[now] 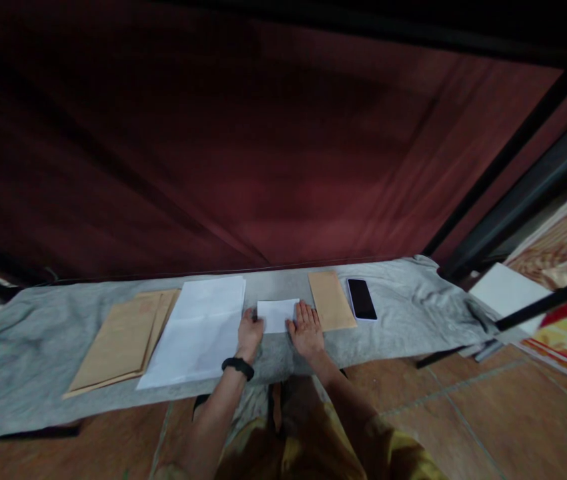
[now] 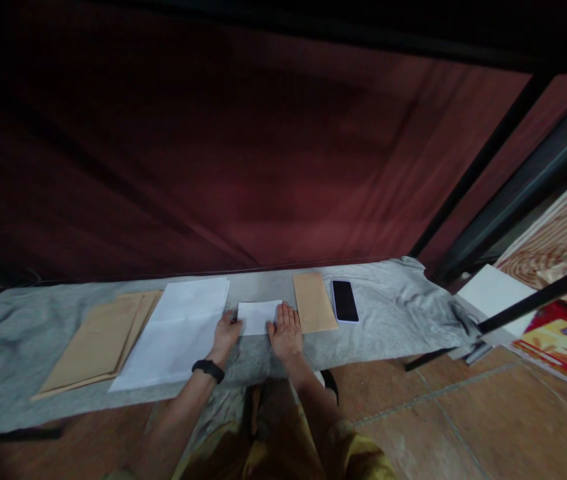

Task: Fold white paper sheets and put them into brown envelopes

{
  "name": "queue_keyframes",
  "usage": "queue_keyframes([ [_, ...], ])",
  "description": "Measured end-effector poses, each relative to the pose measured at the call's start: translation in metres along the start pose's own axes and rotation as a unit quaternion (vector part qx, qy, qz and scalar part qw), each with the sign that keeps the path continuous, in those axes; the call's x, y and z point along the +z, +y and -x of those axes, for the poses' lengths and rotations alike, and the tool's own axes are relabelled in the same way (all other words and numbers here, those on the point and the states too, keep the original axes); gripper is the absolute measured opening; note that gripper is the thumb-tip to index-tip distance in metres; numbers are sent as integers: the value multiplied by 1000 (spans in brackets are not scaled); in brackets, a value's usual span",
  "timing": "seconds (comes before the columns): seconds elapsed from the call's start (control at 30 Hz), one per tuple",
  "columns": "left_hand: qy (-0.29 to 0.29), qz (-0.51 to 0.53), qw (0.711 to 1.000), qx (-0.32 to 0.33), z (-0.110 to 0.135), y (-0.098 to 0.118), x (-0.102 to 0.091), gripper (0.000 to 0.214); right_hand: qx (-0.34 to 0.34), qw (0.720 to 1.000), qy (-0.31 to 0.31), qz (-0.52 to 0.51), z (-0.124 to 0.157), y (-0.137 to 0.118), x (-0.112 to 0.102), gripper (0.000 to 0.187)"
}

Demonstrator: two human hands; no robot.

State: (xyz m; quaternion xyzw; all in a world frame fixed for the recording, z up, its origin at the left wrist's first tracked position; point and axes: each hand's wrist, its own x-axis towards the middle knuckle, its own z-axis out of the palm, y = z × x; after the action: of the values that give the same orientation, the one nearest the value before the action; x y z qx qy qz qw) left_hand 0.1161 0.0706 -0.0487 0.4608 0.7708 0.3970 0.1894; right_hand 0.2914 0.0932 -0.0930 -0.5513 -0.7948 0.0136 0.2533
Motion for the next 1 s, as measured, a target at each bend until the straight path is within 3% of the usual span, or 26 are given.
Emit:
queue_keyframes([
  [0.1,-16,114,989,-91,7,6,-6,50,-12,1000,-11,-6,1,-1,-13,55],
  [0.3,-44,280,937,-203,17,18,-19,62,-166,980,-74,-77,7,0,-52,43],
  [0.5,-60,375,900,-211,20,26,-39,49,-48,963,-80,-252,-19,8,-80,37],
  [0.6,-51,407,889,-201,23,29,-46,55,-3,932,-133,-338,-30,15,-80,37],
  [0.7,-103,415,885,-184,29,29,-47,57,0,917,-169,-362,-33,21,-71,32],
  [0.83,-115,348,915,-168,37,23,-40,46,-6,922,-176,-344,-32,24,-61,22],
  [1.0,-71,329,918,-209,42,15,-23,31,-20,963,-77,-256,-27,8,-53,40],
])
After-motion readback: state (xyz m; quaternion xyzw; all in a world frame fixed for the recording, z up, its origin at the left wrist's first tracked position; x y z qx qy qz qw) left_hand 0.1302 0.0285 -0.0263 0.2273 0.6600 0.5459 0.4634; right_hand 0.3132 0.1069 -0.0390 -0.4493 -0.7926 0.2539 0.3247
